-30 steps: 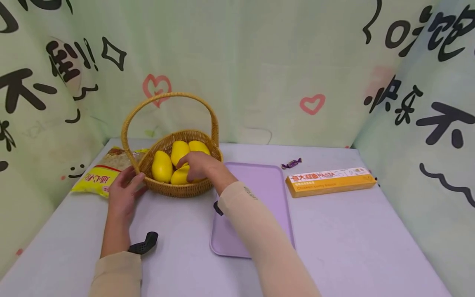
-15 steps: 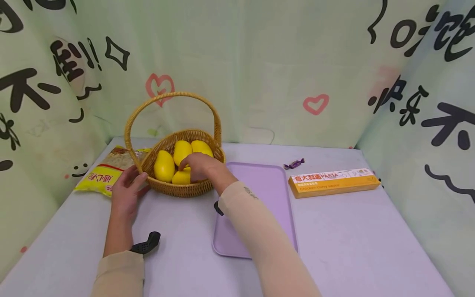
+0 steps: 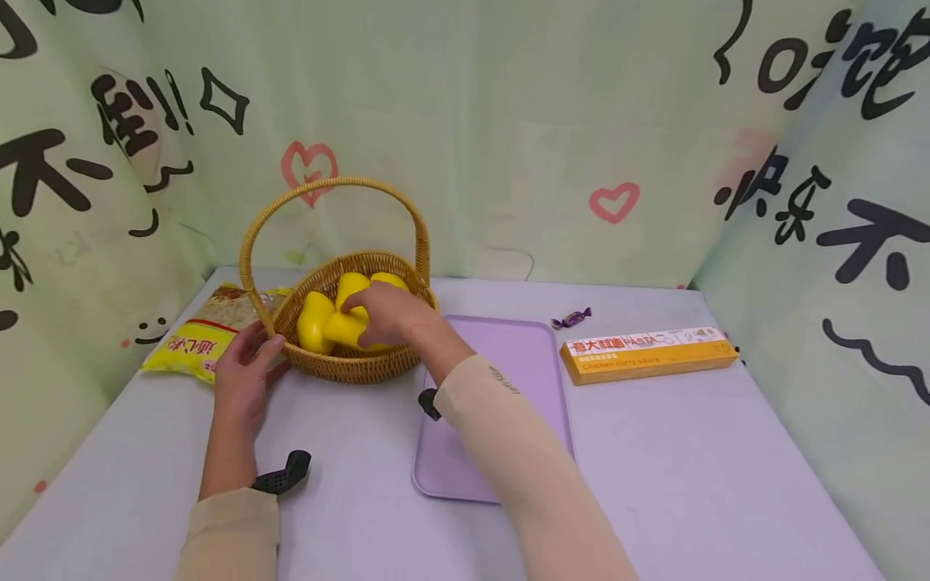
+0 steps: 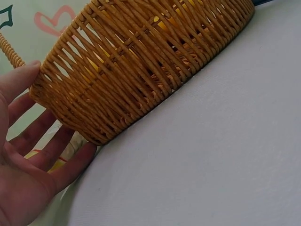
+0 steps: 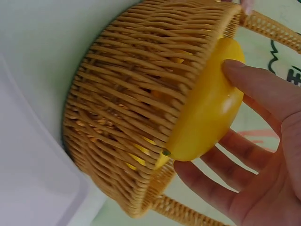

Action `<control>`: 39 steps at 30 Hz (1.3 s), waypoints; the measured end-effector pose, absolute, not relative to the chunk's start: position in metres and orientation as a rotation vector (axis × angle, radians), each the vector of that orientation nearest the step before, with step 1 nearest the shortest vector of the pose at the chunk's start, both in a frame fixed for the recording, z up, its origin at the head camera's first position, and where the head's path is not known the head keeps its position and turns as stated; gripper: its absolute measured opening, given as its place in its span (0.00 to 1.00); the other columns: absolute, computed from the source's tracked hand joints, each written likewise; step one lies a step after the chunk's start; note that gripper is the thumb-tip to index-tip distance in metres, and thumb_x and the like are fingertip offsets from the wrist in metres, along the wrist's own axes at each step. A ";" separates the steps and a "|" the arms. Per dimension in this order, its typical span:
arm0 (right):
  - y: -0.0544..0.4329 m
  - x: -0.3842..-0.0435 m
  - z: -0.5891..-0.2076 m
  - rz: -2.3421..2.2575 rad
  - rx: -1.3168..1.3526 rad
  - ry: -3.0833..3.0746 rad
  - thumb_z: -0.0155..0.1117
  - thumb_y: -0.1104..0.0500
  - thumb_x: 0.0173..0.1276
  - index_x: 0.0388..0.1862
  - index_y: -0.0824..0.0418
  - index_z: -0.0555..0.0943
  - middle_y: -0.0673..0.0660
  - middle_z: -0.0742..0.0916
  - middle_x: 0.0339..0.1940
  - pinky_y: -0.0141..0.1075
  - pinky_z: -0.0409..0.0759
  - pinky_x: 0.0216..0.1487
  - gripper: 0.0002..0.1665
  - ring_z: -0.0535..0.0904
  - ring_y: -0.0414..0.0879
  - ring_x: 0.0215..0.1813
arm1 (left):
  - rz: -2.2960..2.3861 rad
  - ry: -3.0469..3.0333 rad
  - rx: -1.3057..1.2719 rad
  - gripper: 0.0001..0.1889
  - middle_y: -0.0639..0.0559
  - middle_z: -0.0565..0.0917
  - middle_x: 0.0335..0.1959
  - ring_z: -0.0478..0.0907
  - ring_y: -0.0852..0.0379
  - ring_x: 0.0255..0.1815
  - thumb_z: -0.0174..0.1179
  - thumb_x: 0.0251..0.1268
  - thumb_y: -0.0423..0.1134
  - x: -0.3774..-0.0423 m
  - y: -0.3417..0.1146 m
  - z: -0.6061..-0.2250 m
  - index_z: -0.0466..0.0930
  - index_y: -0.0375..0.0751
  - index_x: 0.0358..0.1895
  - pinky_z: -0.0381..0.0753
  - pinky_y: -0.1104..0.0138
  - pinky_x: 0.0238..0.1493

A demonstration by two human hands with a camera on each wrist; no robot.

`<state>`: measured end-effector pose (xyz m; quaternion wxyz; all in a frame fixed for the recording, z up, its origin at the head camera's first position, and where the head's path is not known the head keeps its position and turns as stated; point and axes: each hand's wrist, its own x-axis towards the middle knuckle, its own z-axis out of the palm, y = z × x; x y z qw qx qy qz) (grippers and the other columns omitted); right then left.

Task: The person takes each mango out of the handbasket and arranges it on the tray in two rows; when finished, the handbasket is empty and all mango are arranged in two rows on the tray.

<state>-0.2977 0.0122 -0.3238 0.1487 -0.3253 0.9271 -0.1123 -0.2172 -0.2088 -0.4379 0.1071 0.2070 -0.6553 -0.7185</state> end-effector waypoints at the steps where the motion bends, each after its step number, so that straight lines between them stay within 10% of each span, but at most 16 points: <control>1: 0.013 -0.297 -0.322 -0.331 -0.946 2.672 0.72 0.54 0.69 0.73 0.46 0.76 0.57 0.77 0.72 0.44 0.76 0.71 0.34 0.73 0.51 0.67 | -2.115 -1.928 0.607 0.30 0.53 0.69 0.77 0.70 0.52 0.75 0.64 0.74 0.46 -0.217 -0.209 -0.438 0.68 0.63 0.77 0.75 0.56 0.74; 18: 0.047 -0.279 -0.301 -0.579 -0.863 2.814 0.66 0.51 0.72 0.77 0.47 0.72 0.57 0.77 0.75 0.52 0.71 0.76 0.35 0.67 0.57 0.78 | -2.115 -1.930 0.635 0.31 0.53 0.69 0.77 0.69 0.52 0.75 0.64 0.74 0.47 -0.218 -0.209 -0.439 0.68 0.64 0.77 0.75 0.57 0.74; 39: 0.105 -0.254 -0.305 -0.831 -0.520 2.915 0.67 0.47 0.71 0.78 0.51 0.71 0.63 0.83 0.60 0.43 0.83 0.48 0.37 0.78 0.56 0.54 | -2.066 -1.991 0.641 0.32 0.53 0.67 0.79 0.68 0.50 0.77 0.63 0.74 0.50 -0.217 -0.207 -0.436 0.65 0.64 0.78 0.74 0.56 0.74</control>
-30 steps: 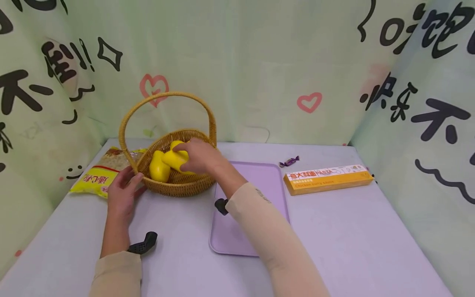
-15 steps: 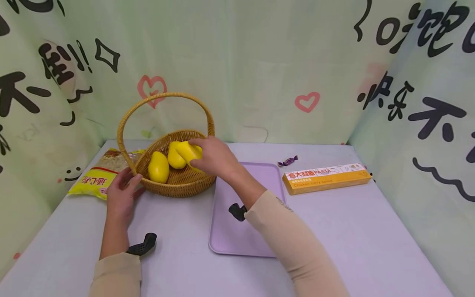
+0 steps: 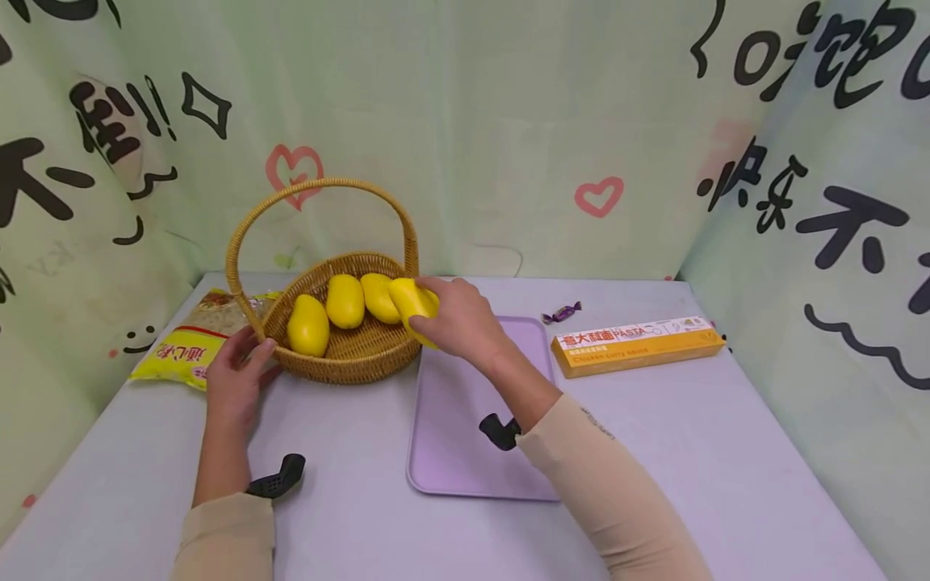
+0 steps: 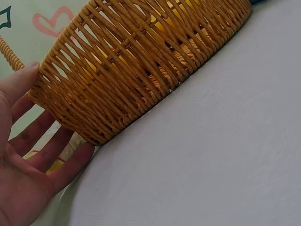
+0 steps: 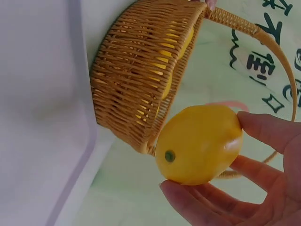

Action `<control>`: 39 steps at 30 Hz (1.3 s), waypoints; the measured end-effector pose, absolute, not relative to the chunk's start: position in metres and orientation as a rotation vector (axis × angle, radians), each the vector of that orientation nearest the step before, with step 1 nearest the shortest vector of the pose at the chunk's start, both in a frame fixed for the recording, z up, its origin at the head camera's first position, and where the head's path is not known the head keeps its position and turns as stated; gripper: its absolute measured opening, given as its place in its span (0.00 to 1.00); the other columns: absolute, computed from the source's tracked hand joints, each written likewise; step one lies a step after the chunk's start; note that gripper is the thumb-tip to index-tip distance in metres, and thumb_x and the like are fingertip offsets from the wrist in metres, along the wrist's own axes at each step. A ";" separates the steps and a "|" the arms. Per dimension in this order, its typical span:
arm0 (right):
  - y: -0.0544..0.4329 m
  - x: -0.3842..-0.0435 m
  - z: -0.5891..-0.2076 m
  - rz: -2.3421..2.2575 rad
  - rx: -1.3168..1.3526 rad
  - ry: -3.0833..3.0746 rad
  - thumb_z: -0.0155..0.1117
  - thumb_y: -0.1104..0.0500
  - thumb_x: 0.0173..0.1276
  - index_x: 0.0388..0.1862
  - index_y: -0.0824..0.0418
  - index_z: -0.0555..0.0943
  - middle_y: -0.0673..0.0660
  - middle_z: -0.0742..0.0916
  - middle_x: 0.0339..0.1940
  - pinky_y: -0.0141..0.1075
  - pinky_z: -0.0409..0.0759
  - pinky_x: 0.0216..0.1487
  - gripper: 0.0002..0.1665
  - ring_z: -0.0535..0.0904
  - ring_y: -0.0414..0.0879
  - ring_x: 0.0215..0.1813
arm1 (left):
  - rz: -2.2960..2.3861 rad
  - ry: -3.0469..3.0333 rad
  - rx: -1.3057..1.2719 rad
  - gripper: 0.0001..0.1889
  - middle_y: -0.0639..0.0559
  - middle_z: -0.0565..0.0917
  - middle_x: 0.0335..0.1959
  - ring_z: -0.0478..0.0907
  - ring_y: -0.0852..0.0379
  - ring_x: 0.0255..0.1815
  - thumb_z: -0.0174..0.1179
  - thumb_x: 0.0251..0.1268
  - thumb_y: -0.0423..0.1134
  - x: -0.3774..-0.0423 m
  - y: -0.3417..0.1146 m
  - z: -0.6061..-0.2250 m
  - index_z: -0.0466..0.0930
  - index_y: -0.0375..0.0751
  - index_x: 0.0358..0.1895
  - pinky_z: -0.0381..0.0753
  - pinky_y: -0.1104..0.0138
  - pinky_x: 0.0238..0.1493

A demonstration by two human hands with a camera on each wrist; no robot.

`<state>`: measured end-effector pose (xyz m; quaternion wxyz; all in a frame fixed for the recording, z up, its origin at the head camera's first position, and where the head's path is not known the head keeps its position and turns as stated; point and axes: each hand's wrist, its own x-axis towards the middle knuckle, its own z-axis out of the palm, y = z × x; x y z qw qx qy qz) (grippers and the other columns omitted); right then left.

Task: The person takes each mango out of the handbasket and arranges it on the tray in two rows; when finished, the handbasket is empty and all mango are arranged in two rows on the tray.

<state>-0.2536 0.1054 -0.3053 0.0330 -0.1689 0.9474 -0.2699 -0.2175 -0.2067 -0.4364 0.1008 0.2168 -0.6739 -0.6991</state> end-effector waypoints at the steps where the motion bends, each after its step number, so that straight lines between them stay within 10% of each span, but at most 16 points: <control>1: 0.107 -0.255 -0.305 -0.844 -0.503 2.918 0.67 0.47 0.72 0.78 0.52 0.71 0.63 0.83 0.61 0.44 0.83 0.49 0.38 0.79 0.56 0.54 | -2.063 -1.993 0.644 0.32 0.53 0.67 0.79 0.68 0.50 0.77 0.63 0.74 0.50 -0.217 -0.206 -0.436 0.65 0.64 0.78 0.74 0.56 0.74; 18: 0.123 -0.269 -0.331 -0.766 -0.238 2.910 0.59 0.48 0.76 0.81 0.52 0.65 0.66 0.82 0.64 0.41 0.80 0.43 0.37 0.78 0.57 0.50 | -2.052 -1.989 0.644 0.31 0.53 0.67 0.79 0.68 0.50 0.77 0.62 0.75 0.51 -0.216 -0.207 -0.438 0.65 0.65 0.78 0.74 0.56 0.75; 39: 0.123 -0.278 -0.377 -0.457 -0.309 2.924 0.58 0.47 0.79 0.74 0.52 0.76 0.66 0.81 0.66 0.57 0.83 0.59 0.28 0.80 0.62 0.59 | -2.040 -2.017 0.637 0.31 0.53 0.67 0.79 0.68 0.51 0.77 0.61 0.76 0.51 -0.218 -0.206 -0.438 0.64 0.66 0.78 0.74 0.56 0.75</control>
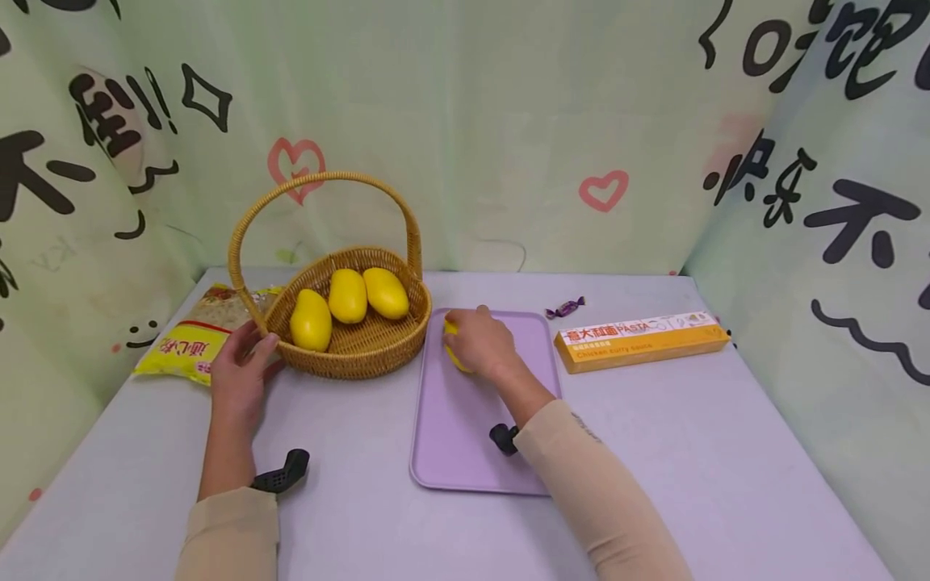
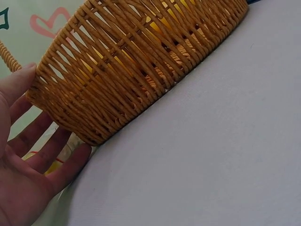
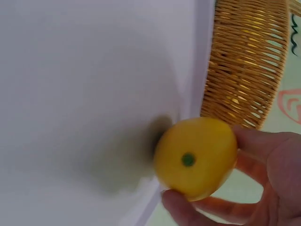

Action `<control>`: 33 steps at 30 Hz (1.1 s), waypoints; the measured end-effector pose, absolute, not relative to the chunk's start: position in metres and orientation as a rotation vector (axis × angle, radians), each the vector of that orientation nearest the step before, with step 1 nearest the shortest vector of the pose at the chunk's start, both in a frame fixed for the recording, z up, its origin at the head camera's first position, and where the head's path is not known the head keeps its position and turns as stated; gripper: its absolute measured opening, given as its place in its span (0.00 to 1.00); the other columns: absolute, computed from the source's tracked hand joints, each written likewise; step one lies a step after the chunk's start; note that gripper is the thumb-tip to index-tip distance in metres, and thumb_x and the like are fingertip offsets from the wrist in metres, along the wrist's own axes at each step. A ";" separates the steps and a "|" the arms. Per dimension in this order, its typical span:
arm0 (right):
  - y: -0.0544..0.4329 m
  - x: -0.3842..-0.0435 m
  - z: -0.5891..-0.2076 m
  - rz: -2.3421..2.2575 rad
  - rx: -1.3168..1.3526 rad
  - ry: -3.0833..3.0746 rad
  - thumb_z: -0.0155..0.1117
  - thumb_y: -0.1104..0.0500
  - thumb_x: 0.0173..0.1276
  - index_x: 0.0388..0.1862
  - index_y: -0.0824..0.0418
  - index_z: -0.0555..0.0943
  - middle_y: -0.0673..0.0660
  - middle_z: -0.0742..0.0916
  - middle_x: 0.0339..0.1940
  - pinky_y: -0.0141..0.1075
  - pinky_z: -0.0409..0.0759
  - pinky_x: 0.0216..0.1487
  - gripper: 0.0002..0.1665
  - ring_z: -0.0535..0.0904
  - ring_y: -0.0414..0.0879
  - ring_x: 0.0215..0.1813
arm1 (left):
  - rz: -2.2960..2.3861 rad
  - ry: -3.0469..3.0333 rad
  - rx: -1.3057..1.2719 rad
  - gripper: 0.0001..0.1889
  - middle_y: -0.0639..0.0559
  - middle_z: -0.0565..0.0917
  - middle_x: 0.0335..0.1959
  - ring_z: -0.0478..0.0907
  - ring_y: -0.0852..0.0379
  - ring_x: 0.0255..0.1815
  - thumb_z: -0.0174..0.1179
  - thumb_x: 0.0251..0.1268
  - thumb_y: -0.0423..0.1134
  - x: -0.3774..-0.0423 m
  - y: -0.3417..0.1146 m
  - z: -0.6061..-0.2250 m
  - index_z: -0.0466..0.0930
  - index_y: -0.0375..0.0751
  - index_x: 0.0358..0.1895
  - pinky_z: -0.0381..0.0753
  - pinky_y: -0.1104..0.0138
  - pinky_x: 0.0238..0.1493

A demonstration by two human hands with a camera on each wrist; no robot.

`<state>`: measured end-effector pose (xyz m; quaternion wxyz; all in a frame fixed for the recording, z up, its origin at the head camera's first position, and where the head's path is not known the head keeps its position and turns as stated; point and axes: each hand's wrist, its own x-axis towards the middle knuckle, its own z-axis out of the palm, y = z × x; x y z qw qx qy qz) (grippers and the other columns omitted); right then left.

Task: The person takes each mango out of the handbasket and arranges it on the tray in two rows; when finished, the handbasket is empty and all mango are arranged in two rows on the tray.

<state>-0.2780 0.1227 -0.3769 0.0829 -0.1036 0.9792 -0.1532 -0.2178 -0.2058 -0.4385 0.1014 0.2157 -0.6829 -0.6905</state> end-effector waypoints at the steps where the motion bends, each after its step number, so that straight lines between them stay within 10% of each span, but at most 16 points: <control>1: 0.122 -0.278 -0.377 -0.445 -0.336 2.938 0.59 0.46 0.78 0.73 0.52 0.77 0.67 0.81 0.65 0.56 0.84 0.56 0.28 0.81 0.61 0.56 | -2.037 -2.017 0.638 0.31 0.53 0.67 0.79 0.68 0.51 0.77 0.61 0.76 0.51 -0.218 -0.206 -0.438 0.65 0.66 0.78 0.74 0.56 0.75; 12: 0.124 -0.280 -0.373 -0.583 -0.398 2.798 0.63 0.52 0.69 0.77 0.53 0.72 0.69 0.76 0.65 0.44 0.78 0.47 0.37 0.76 0.56 0.51 | -2.041 -2.010 0.663 0.30 0.53 0.67 0.79 0.68 0.51 0.77 0.61 0.76 0.50 -0.218 -0.207 -0.438 0.65 0.66 0.78 0.74 0.57 0.75; 33: 0.112 -0.281 -0.376 -0.651 -0.292 2.837 0.71 0.51 0.64 0.75 0.54 0.75 0.68 0.76 0.64 0.50 0.81 0.56 0.39 0.76 0.60 0.55 | -2.032 -1.995 0.601 0.30 0.53 0.70 0.77 0.71 0.51 0.74 0.62 0.76 0.48 -0.219 -0.206 -0.439 0.67 0.65 0.77 0.76 0.57 0.73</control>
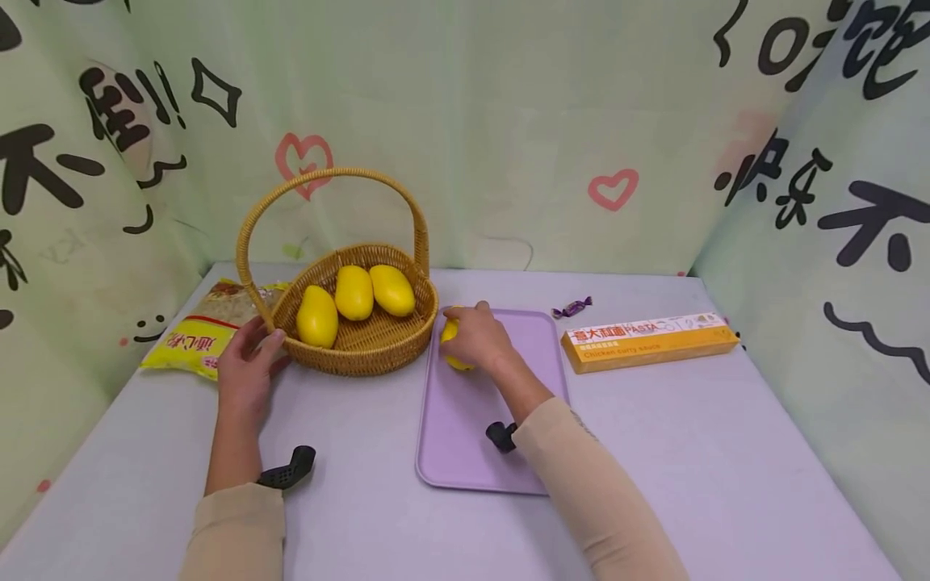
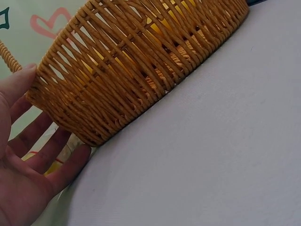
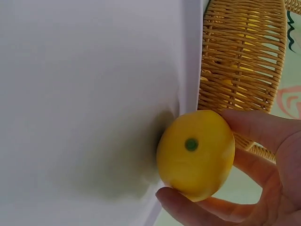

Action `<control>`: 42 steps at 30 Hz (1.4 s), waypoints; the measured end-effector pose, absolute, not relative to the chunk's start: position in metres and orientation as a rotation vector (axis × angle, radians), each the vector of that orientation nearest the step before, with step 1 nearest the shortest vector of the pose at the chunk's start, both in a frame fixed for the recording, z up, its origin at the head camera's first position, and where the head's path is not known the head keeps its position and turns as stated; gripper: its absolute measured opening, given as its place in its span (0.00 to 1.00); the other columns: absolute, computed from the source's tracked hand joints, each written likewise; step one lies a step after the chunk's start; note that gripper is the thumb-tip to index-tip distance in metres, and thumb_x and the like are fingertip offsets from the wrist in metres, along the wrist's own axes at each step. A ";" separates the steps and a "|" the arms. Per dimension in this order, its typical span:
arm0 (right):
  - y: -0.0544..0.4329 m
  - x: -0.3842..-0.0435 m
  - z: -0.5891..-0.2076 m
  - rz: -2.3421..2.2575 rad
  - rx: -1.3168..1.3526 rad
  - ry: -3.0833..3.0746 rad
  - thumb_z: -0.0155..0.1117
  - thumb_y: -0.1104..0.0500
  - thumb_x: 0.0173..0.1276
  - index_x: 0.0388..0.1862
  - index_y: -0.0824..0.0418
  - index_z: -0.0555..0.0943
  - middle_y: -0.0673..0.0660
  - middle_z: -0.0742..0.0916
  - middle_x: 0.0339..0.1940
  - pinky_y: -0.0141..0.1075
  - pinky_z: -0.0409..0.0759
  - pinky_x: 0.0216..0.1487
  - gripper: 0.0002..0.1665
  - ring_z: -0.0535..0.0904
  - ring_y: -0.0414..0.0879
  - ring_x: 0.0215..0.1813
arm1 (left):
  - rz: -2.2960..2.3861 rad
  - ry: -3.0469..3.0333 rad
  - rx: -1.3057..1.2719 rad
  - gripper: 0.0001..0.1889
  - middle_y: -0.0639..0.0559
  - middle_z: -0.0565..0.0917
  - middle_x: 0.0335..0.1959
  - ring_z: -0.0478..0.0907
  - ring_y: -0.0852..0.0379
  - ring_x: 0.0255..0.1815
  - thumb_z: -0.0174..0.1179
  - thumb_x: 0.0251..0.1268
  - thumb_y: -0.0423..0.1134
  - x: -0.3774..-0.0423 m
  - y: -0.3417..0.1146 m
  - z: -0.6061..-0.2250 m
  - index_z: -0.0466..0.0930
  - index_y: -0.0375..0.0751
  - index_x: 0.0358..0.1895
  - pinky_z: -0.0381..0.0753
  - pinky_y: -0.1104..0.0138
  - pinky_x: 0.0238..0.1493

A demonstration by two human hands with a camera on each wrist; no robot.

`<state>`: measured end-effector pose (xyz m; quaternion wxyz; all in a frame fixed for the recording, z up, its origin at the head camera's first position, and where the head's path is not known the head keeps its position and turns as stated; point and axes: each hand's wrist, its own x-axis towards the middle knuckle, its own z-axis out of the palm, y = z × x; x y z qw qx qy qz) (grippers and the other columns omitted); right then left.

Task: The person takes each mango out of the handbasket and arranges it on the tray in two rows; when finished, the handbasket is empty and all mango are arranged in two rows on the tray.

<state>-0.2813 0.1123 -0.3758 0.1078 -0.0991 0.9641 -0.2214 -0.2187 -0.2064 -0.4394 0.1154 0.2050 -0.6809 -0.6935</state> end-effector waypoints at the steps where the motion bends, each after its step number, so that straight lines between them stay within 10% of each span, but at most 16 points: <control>1: 0.113 -0.281 -0.376 -0.648 -0.294 2.842 0.71 0.51 0.65 0.75 0.54 0.75 0.68 0.76 0.64 0.51 0.81 0.57 0.39 0.76 0.60 0.56 | -2.027 -2.000 0.600 0.29 0.53 0.70 0.77 0.71 0.51 0.74 0.62 0.76 0.48 -0.219 -0.206 -0.439 0.67 0.65 0.77 0.76 0.57 0.73; 42: 0.072 -0.306 -0.329 -0.845 -0.578 2.892 0.62 0.48 0.75 0.76 0.54 0.73 0.62 0.77 0.74 0.57 0.74 0.73 0.33 0.72 0.60 0.75 | -2.066 -1.942 0.604 0.28 0.54 0.71 0.74 0.73 0.53 0.72 0.62 0.76 0.46 -0.220 -0.205 -0.441 0.70 0.63 0.75 0.77 0.59 0.72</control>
